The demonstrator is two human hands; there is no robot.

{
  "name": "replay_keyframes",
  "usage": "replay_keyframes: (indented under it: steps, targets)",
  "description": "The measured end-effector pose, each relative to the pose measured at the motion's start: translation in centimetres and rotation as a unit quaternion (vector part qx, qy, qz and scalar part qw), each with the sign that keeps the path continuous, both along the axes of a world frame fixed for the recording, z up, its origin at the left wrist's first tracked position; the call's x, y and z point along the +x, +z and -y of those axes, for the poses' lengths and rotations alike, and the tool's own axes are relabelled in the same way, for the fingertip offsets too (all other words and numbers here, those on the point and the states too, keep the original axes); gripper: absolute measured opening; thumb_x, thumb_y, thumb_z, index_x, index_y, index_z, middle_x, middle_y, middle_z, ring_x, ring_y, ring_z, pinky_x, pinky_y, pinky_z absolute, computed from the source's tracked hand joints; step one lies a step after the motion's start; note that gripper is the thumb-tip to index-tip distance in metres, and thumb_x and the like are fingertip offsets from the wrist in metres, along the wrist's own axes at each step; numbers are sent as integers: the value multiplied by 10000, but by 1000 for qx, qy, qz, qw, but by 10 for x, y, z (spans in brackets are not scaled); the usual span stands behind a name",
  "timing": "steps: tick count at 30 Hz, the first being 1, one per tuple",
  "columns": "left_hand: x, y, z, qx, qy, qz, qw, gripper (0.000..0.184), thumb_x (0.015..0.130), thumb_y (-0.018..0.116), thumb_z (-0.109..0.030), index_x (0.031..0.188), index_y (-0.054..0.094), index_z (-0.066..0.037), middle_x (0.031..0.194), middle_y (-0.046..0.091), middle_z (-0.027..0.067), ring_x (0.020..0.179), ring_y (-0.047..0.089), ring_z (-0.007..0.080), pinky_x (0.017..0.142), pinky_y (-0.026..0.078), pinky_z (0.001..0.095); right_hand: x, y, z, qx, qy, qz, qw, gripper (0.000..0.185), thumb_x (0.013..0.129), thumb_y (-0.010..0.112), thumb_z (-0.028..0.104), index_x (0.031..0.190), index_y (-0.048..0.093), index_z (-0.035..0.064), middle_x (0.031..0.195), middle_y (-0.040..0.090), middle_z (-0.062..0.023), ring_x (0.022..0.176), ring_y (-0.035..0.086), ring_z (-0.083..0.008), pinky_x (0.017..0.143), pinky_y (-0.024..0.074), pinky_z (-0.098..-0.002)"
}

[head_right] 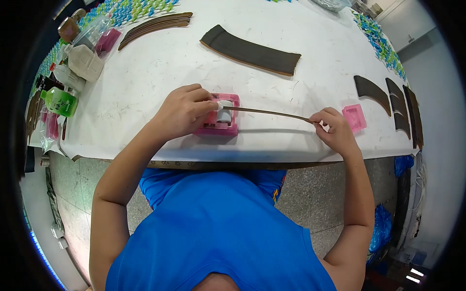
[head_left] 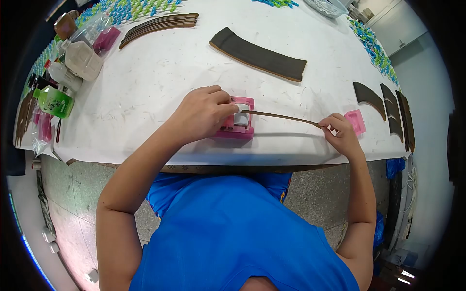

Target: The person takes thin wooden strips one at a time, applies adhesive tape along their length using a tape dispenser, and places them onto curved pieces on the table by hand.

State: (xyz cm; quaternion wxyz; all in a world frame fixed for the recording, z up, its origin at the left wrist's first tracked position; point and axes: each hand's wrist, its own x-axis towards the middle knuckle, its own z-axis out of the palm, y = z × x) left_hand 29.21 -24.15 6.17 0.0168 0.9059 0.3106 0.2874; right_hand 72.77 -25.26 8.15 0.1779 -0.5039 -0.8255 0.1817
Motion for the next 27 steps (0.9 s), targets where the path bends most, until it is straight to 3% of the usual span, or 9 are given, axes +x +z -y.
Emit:
replay_keyframes:
  steps: [6, 12, 17, 19, 21, 23, 24, 26, 27]
  targets:
    - [11, 4, -3, -16, -5, -19, 1000, 217, 759, 753, -28, 972, 782, -59, 944, 744, 108, 885, 703, 272, 768, 600, 395, 20, 7, 2, 67, 3, 11, 998, 201, 829, 705, -70, 997, 754, 28, 916, 704, -81, 839, 678, -231, 694, 538, -342]
    - [31, -3, -6, -13, -4, 40, 999, 203, 742, 741, -43, 932, 790, -93, 826, 730, 72, 846, 684, 252, 741, 576, 390, 18, 67, -11, 194, 2, 44, 980, 227, 823, 698, -100, 1013, 745, 15, 956, 687, -100, 867, 685, -248, 739, 556, -355]
    - [49, -1, -6, -124, 33, 126, 984, 289, 818, 725, 10, 1092, 724, -81, 841, 759, 53, 876, 696, 245, 776, 580, 387, -3, 133, -29, 272, -11, 50, 961, 205, 886, 698, -85, 1059, 743, 15, 1009, 686, -101, 905, 696, -235, 822, 571, -346]
    - [58, 0, -3, -181, 42, 147, 971, 283, 853, 726, 3, 1124, 694, -69, 851, 761, 61, 884, 700, 224, 783, 579, 376, -18, 154, -37, 369, 29, 94, 924, 212, 901, 702, -65, 1093, 741, 16, 1038, 702, -93, 926, 702, -232, 843, 574, -343]
    - [59, 4, -3, -233, 60, 167, 956, 281, 888, 726, -4, 1156, 664, -58, 861, 763, 70, 892, 704, 202, 791, 577, 366, -22, 163, -50, 369, 31, 87, 925, 207, 917, 692, -43, 1111, 729, 19, 1040, 699, -79, 920, 683, -217, 852, 562, -330]
    - [54, 15, -8, -508, 12, 299, 808, 196, 958, 721, -46, 1141, 654, -44, 886, 753, 67, 953, 699, 151, 814, 566, 332, -26, 167, -58, 374, 38, 77, 924, 203, 934, 683, -22, 1129, 718, 21, 1043, 697, -66, 914, 664, -202, 860, 550, -318]
    - [47, 16, -13, -501, 17, 301, 811, 196, 958, 721, -46, 1141, 654, -44, 886, 753, 67, 953, 699, 151, 814, 566, 332, -22, 168, -61, 310, 9, 64, 949, 199, 945, 666, -9, 1139, 699, 17, 1031, 680, -52, 911, 634, -180, 872, 525, -292]
    - [24, 14, -24, -606, -109, 399, 680, 163, 984, 702, -35, 1140, 656, -41, 924, 727, 56, 933, 680, 129, 812, 544, 304, -5, 156, -75, 198, -6, -4, 980, 144, 944, 619, 4, 1082, 652, 28, 979, 609, 7, 861, 517, -114, 848, 443, -240]
    - [14, 13, -27, -596, -104, 404, 687, 163, 984, 702, -35, 1140, 656, -41, 924, 727, 56, 933, 680, 129, 812, 544, 304, -1, 151, -78, 105, -30, -25, 994, 119, 930, 606, -3, 1039, 640, 33, 953, 588, 21, 844, 496, -97, 818, 423, -235]
